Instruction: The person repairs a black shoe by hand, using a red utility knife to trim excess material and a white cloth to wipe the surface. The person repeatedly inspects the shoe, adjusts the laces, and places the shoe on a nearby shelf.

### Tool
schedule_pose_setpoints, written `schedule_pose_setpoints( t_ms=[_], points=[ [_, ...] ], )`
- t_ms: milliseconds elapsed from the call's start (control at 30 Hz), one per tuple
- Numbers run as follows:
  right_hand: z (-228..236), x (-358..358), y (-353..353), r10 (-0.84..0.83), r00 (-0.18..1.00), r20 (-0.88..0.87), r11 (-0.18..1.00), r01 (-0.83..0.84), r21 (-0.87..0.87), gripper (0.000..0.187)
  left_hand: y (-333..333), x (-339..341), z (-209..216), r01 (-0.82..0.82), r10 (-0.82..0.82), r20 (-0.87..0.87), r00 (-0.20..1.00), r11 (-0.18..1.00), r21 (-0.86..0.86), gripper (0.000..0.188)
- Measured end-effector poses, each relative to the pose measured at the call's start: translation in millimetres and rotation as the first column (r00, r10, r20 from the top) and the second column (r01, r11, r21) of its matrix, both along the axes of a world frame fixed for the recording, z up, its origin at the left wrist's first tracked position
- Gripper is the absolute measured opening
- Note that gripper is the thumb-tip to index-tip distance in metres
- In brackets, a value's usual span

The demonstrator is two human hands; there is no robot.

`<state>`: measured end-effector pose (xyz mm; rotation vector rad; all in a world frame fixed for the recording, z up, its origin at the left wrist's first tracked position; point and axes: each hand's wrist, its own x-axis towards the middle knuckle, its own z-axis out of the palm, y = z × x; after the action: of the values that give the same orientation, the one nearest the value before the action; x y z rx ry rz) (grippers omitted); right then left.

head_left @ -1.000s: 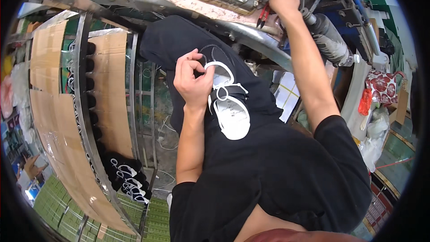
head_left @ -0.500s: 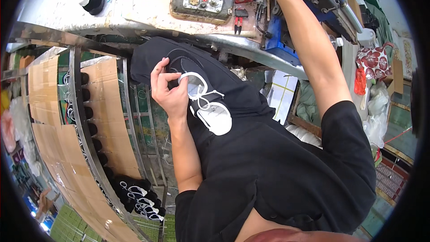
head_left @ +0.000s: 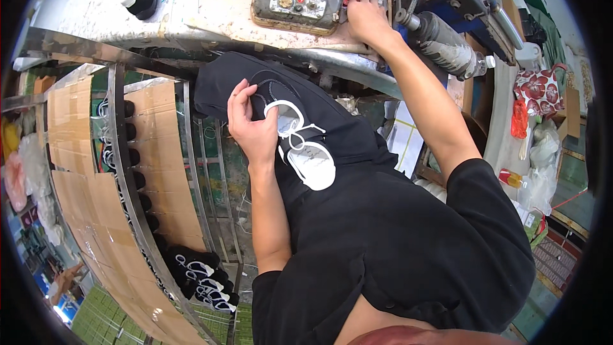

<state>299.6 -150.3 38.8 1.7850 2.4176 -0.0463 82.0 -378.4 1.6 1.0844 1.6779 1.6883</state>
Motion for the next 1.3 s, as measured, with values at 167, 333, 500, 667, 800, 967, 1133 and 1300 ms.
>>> schedule_pose_setpoints(
  t_ms=[167,333,500,667,800,967,1133,1300],
  points=[
    [-21.8,5.2,1.6,-0.075,0.995,-0.065,0.996,0.078,0.050,0.034,-2.3,4.5,2.6,-0.019,0.018,-0.030,0.999,1.000,-0.018,0.059],
    [-25.0,0.9,11.9,-0.184,0.978,-0.094,0.983,0.185,-0.006,0.034,-6.5,12.0,14.4,0.020,-0.023,0.096,0.995,0.999,0.028,0.063],
    [-27.3,15.5,43.3,-0.312,0.936,-0.165,0.946,0.289,-0.146,0.033,-8.3,5.9,15.3,0.077,-0.075,0.025,0.997,0.995,-0.067,0.065],
    [-21.2,28.3,53.6,-0.370,0.897,-0.242,0.929,0.360,-0.089,0.038,-6.6,5.4,10.4,0.080,-0.076,0.054,0.996,0.994,-0.077,0.066],
    [-0.5,16.0,40.7,-0.375,0.855,-0.360,0.916,0.402,0.001,0.030,-3.4,7.5,10.6,0.107,-0.093,0.156,0.983,0.990,-0.087,0.067],
    [10.2,-19.0,11.3,-0.132,0.941,-0.312,0.957,0.203,0.207,0.027,-18.6,-5.2,35.7,0.009,-0.015,-0.052,0.999,0.993,-0.117,0.067],
    [-45.6,54.2,6.2,-0.096,0.859,-0.502,0.965,0.204,0.165,0.033,2.1,-22.5,28.1,0.298,-0.308,-0.033,0.951,0.938,-0.179,0.070],
    [-21.5,14.5,-86.4,-0.068,0.377,-0.924,0.997,-0.010,-0.078,0.029,-10.7,-41.4,51.2,0.244,-0.233,0.078,0.969,0.952,-0.188,0.075]
  ],
)
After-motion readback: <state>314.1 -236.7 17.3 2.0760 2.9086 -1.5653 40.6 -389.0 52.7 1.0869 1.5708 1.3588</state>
